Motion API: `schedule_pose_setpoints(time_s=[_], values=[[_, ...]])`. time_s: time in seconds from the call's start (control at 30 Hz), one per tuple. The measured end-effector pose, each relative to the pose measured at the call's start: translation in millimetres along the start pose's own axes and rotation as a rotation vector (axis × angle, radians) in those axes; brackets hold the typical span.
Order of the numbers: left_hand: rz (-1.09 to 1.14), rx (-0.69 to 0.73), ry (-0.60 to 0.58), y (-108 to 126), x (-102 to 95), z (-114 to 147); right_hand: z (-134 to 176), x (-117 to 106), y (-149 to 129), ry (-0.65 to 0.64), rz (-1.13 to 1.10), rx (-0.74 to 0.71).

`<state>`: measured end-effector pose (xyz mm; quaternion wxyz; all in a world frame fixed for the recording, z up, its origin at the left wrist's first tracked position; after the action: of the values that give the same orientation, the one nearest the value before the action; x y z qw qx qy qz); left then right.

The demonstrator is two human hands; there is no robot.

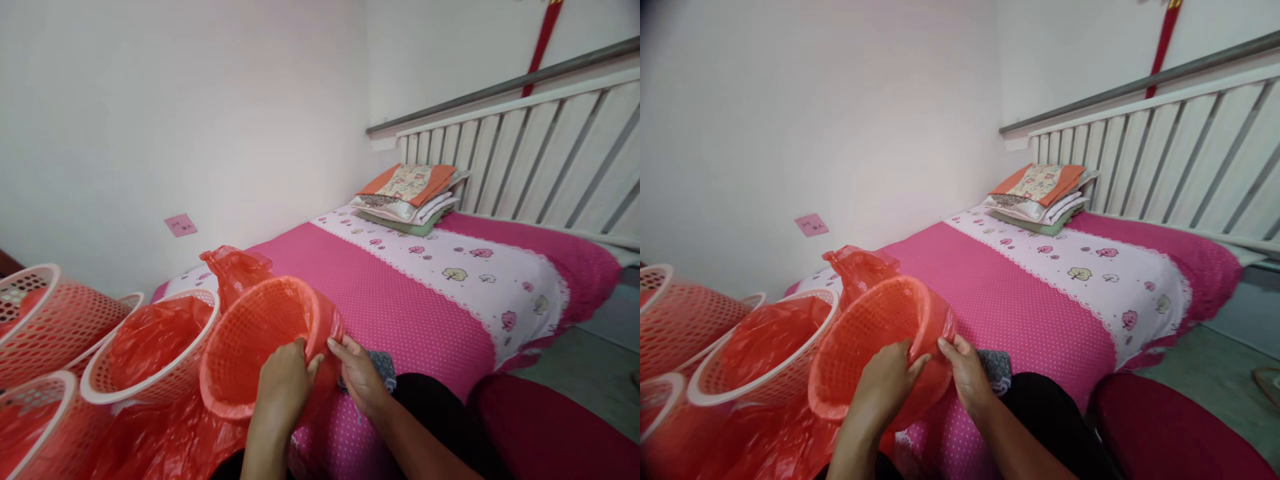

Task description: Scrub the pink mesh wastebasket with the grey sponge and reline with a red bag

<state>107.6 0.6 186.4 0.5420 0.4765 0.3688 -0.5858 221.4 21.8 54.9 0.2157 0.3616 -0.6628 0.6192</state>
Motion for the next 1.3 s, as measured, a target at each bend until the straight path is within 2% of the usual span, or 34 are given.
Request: schedule_pose_setpoints(time_s=[0.37,0.6,0.7,0.8,0.93,1.13,1.3], values=[[0.009,0.037,-0.01,8,7.1,1,-2,-11,16,0.027,0.029,0.009],[-0.104,0.04,-0.076,5,10.1,0,0,-32,25,0.133,0.054,0.103],[-0.079,0.042,-0.078,5,9.3,2,-3,-27,16,0.092,-0.019,0.122],[-0.073,0.049,-0.092,7,9.7,3,-12,-16,3,0.049,-0.038,0.021],[-0.085,0.05,-0.08,7,12.2,2,-20,-17,2,0.121,-0.046,-0.072],[-0.091,0.087,-0.044,3,15.5,-2,-22,-36,15,0.191,-0.007,-0.051],[-0.089,0.084,-0.042,3,15.1,-2,-15,-27,7,0.11,-0.032,0.065]])
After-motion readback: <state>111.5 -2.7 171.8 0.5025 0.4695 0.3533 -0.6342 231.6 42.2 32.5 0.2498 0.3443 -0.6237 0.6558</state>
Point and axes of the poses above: each hand's wrist, its own z-axis away from the middle knuckle, its own x-axis out of the palm, y = z × x, the point moved 1 cm from there along -z, towards the middle knuckle, and after that the axes turned 12 degrees about -y, right-handed, at the moved point
